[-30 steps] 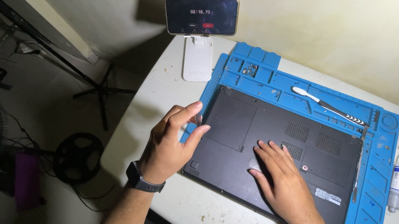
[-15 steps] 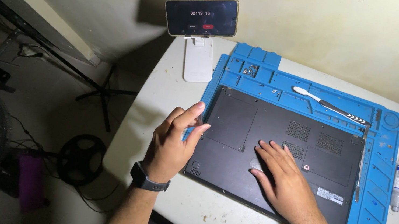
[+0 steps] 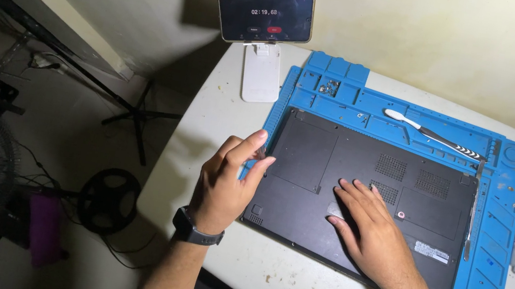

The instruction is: Using a precision screwdriver to remove screws from the bottom cover of a laptop on a repair mat.

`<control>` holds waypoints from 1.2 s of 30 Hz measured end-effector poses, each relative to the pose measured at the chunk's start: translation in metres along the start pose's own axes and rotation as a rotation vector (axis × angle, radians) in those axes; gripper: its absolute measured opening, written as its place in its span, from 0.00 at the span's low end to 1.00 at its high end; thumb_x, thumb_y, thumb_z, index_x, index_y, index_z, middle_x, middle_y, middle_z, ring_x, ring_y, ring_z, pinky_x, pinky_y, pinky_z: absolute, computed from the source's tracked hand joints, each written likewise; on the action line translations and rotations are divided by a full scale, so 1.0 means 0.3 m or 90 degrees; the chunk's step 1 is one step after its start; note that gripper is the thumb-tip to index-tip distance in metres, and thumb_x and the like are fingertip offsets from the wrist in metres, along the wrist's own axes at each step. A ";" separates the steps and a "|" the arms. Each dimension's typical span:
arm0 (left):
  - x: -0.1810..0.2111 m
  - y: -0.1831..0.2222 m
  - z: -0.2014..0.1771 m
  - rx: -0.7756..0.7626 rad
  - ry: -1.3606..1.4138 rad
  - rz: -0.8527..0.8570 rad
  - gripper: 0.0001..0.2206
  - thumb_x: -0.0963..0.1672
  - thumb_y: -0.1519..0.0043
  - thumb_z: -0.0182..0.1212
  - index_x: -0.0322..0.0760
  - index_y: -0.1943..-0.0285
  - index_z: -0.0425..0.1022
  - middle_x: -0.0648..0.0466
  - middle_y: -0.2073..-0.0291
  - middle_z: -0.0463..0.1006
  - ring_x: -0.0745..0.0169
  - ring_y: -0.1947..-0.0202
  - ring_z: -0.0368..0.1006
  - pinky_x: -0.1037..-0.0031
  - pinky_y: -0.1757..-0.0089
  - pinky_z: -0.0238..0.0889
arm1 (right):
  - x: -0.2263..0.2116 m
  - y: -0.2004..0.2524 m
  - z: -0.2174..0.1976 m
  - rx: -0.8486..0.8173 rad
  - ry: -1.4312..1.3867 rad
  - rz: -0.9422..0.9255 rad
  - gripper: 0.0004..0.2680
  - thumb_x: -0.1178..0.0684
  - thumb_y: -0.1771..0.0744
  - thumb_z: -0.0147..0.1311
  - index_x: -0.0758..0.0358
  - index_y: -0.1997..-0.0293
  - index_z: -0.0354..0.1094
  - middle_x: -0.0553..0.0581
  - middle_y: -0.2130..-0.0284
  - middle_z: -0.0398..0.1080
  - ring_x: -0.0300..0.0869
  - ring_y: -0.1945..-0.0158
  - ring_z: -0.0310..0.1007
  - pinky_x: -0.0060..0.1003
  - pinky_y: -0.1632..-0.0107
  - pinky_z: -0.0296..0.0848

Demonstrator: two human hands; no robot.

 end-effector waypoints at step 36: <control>0.015 0.011 -0.001 -0.003 -0.036 0.049 0.24 0.39 0.36 0.65 0.42 0.30 0.67 0.52 0.64 0.77 0.57 0.68 0.79 0.69 0.66 0.76 | -0.015 -0.007 -0.014 -0.004 -0.006 0.004 0.17 0.46 0.33 0.58 0.58 0.39 0.70 0.59 0.40 0.72 0.52 0.33 0.66 0.52 0.28 0.58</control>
Point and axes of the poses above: each hand's wrist, its own y-axis away from the middle knuckle, its own z-axis out of the palm, x = y × z, the point moved 2 cm from there along -y, towards the middle knuckle
